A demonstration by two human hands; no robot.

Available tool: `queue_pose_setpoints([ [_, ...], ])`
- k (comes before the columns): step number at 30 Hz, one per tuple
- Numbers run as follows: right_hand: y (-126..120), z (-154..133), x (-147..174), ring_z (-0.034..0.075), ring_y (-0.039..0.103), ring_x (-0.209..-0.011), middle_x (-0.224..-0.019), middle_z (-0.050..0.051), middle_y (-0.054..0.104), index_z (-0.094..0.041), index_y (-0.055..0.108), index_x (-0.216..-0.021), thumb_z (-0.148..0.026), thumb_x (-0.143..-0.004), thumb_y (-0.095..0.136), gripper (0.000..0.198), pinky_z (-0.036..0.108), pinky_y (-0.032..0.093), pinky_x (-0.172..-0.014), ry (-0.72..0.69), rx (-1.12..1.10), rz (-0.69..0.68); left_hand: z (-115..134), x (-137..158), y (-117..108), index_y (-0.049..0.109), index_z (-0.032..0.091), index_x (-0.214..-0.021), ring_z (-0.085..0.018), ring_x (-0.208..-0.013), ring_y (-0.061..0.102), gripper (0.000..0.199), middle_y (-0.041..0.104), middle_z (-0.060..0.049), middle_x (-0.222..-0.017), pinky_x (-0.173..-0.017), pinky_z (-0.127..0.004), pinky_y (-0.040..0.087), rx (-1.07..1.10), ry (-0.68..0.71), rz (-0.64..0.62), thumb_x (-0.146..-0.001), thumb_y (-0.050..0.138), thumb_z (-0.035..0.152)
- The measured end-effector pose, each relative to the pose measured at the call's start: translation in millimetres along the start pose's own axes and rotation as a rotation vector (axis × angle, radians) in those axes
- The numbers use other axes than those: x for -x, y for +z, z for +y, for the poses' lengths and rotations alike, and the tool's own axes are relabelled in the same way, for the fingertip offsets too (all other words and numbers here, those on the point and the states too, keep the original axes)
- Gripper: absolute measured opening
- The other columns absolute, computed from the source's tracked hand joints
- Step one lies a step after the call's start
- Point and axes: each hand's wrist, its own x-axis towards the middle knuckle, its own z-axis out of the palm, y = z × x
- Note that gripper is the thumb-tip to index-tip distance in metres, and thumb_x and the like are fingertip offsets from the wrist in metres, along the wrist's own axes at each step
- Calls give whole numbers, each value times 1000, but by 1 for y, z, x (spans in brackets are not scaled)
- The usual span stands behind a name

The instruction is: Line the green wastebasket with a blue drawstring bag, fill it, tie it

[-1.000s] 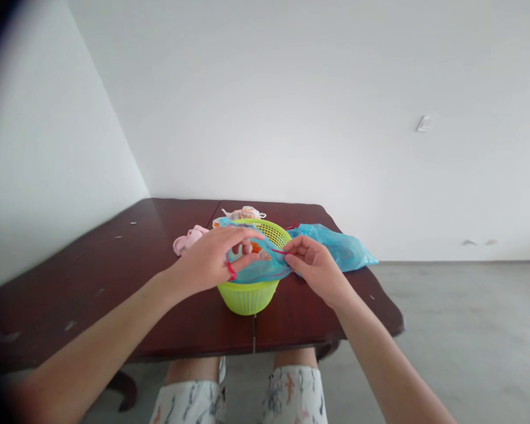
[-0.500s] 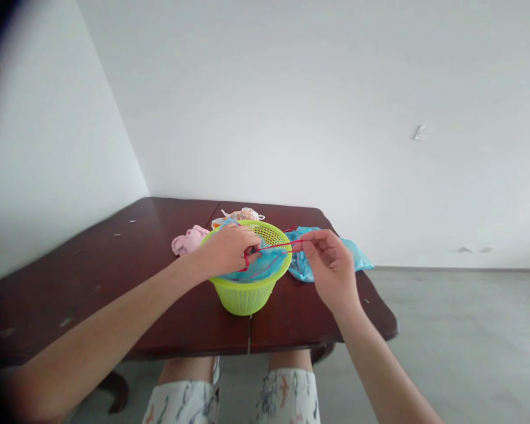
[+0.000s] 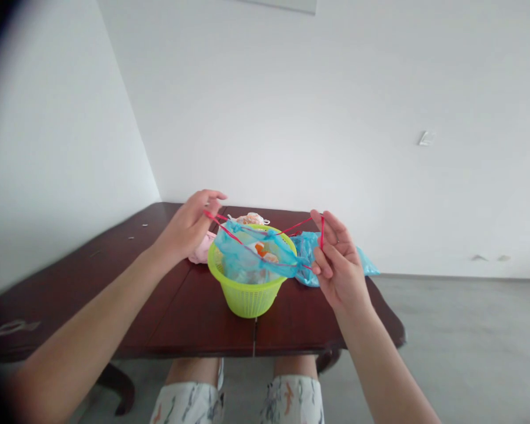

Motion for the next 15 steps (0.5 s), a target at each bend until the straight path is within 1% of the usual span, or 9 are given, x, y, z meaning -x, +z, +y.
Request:
queue_pose_setpoints([
  [1,1,-2,0,-5,35,-48,-183,3,57,-40,82,-142,-16,-92,90,56,9,55,-46,-30,5,8,-3,-1,-13,76,24,-123,-27,-98,72,53,79,-7,-108,-92,-37,55,-34,-61,38,-118,53,71],
  [3,3,-4,-1,-5,36,-48,-185,2,55,-42,81,-145,-18,-91,95,61,10,58,-47,-90,14,21,-8,-4,-35,72,24,-91,-24,-74,60,64,66,-2,-76,-77,-35,49,1,-172,1,-113,56,81],
  [4,4,-4,-2,-5,36,-48,-185,2,54,-42,80,-146,-20,-90,98,62,10,59,-48,-112,14,29,-10,-6,-43,67,24,-78,-22,-68,55,71,58,-1,-67,-72,-34,46,78,-216,-49,-111,55,85],
  [5,5,-3,-3,-5,37,-48,-185,3,54,-41,80,-144,-24,-90,100,60,10,61,-49,-125,11,38,-11,-7,-48,64,23,-69,-21,-65,53,77,56,-2,-63,-69,-33,45,189,-254,-93,-110,54,88],
  [6,6,-1,-4,-5,38,-48,-185,4,54,-40,81,-140,-28,-90,102,55,10,62,-49,-126,3,48,-11,-8,-50,64,22,-65,-19,-64,54,80,58,-3,-64,-69,-32,46,324,-295,-116,-109,56,89],
  [8,8,5,-7,-6,40,-49,-182,6,57,-34,83,-129,-38,-89,105,46,10,61,-49,-111,-32,74,-6,-9,-46,72,20,-71,-18,-69,62,77,70,-5,-74,-72,-30,53,624,-399,-92,-107,64,87],
  [11,10,18,-14,-6,42,-49,-176,9,65,-27,80,-113,-46,-85,108,44,9,61,-49,-98,-110,135,3,-9,-28,82,19,-98,-17,-79,74,58,82,-6,-95,-77,-28,61,1036,-507,0,-106,76,77],
  [13,11,25,-20,-5,43,-48,-171,9,69,-25,78,-108,-47,-84,108,44,11,61,-48,-106,-153,181,5,-8,-15,82,23,-115,-15,-86,78,49,85,-4,-107,-80,-26,64,1199,-491,60,-107,80,70],
  [15,10,31,-25,-5,44,-47,-165,10,74,-24,76,-105,-47,-84,108,45,12,62,-48,-101,-183,208,2,-9,-4,81,26,-125,-13,-91,79,45,84,-2,-115,-83,-24,65,1262,-455,151,-106,83,67],
])
